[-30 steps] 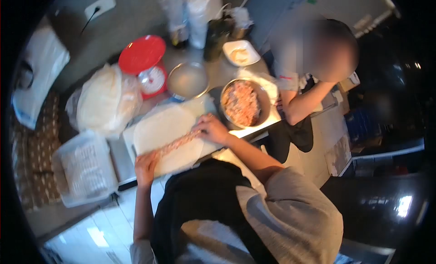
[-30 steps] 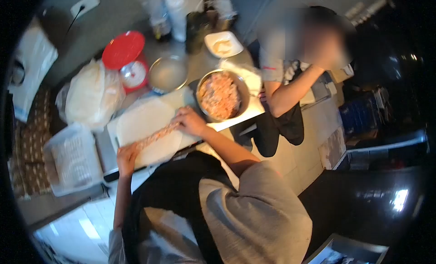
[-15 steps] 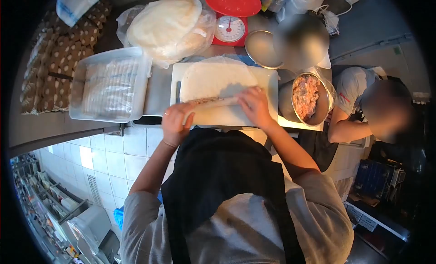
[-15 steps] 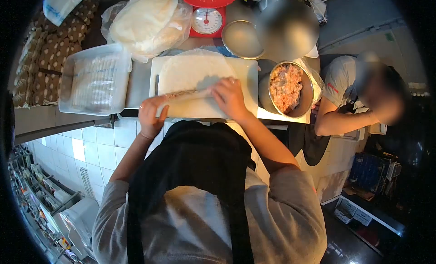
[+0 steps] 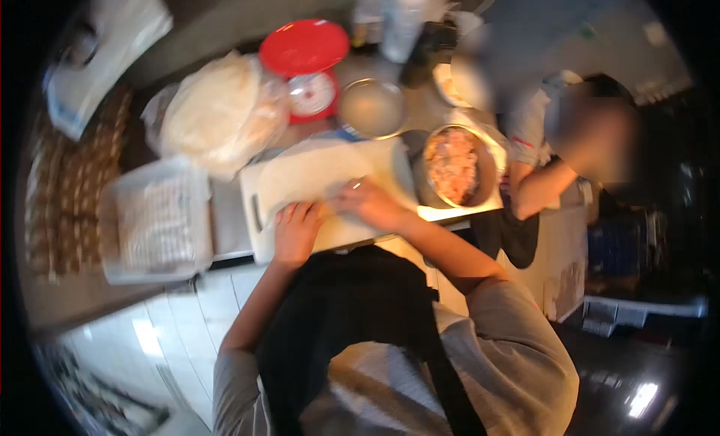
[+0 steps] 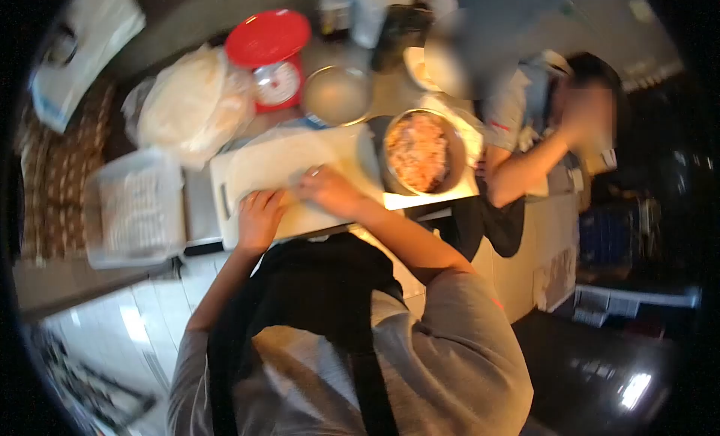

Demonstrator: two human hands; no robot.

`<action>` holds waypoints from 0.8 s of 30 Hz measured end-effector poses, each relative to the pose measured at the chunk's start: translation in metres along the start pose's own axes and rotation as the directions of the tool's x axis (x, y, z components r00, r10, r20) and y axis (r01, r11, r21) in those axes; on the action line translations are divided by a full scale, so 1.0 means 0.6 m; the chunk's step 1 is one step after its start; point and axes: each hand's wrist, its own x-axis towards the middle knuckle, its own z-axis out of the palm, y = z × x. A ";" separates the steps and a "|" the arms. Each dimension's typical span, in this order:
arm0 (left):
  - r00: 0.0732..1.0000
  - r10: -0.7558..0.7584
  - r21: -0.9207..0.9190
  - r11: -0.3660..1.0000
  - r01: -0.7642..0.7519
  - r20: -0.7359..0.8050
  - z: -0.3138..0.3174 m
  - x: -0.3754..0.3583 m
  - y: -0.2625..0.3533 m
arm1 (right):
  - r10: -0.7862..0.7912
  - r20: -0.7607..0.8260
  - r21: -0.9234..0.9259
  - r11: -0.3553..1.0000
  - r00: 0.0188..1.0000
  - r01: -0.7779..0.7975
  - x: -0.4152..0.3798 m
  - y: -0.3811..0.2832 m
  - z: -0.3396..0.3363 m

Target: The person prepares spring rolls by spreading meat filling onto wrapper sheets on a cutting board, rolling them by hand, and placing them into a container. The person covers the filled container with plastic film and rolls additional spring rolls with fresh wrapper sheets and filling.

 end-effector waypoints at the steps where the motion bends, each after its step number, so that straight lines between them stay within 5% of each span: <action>1: 0.999 0.035 0.002 0.999 -0.035 -0.022 0.008 0.002 -0.003 | 0.011 0.000 -0.006 1.000 1.000 -0.011 -0.005 -0.005 0.012; 3: 0.995 -0.015 -0.062 0.998 0.021 0.102 0.012 0.007 -0.003 | 0.091 0.065 -0.065 0.994 0.994 -0.087 -0.018 0.004 0.048; 10: 0.989 0.021 -0.001 1.000 -0.021 0.148 0.001 0.014 -0.001 | 0.148 -0.002 -0.062 0.987 0.989 -0.148 -0.013 -0.020 0.037; 14: 0.965 -0.021 0.013 1.000 0.019 0.262 -0.012 0.018 0.004 | 0.208 0.113 -0.077 0.977 0.972 -0.200 -0.016 -0.033 0.035; 24: 0.987 0.076 -0.184 0.982 -0.050 0.138 -0.048 0.019 -0.019 | 0.129 0.085 0.137 0.981 0.988 -0.140 0.023 -0.025 0.064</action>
